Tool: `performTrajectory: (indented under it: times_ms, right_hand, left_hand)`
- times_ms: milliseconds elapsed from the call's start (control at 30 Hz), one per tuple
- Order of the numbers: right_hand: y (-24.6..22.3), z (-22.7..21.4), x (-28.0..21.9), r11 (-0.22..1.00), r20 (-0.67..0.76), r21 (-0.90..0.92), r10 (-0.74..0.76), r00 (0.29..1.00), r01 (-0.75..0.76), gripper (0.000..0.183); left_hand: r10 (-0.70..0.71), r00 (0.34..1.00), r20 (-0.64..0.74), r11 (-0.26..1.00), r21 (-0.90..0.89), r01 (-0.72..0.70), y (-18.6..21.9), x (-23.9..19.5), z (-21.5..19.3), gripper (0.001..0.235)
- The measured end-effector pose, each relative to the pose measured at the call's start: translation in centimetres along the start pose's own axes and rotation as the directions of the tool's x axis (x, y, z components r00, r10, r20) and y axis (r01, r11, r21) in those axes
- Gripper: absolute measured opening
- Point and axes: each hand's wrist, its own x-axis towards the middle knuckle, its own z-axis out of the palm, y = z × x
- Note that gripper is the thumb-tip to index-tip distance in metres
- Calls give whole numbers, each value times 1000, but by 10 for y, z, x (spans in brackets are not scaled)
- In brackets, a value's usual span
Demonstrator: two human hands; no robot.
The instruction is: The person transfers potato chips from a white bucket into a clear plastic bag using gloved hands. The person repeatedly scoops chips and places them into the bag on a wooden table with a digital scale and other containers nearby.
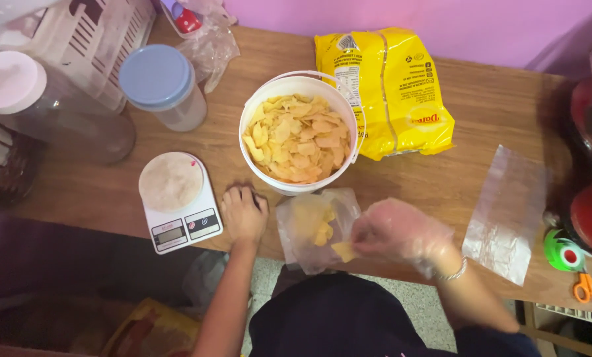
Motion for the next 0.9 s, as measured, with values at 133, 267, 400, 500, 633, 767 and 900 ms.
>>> performTrajectory:
  times_ms: [133, 267, 400, 500, 633, 767, 900]
  right_hand:
    - [4, 45, 19, 992, -16, -17, 123, 992, -123, 32]
    - [14, 84, 40, 942, -161, 178, 314, 936, -285, 42]
    - [10, 98, 44, 877, -233, 386, 393, 889, -286, 37]
    - [6, 99, 46, 774, -202, 567, 464, 863, -284, 29]
    - [7, 99, 47, 674, -219, 714, 471, 854, -189, 22]
    - [30, 117, 51, 681, -230, 700, 500, 835, -215, 28]
    - [46, 132, 58, 603, -243, 781, 532, 811, -161, 23]
  left_hand:
    - [4, 1000, 10, 1000, 14, -4, 0, 1, -1, 18]
    - [16, 1000, -14, 1000, 2, -16, -1, 2, 2, 18]
    - [19, 1000, -23, 1000, 15, -19, -1, 1, 1, 18]
    - [37, 999, -31, 999, 13, -37, 0, 4, 0, 18]
    - [27, 999, -32, 1000, 5, -27, -3, 2, 4, 18]
    - [24, 999, -22, 1000, 12, -24, -3, -1, 5, 18]
    - [17, 1000, -17, 1000, 21, -17, -1, 2, 1, 18]
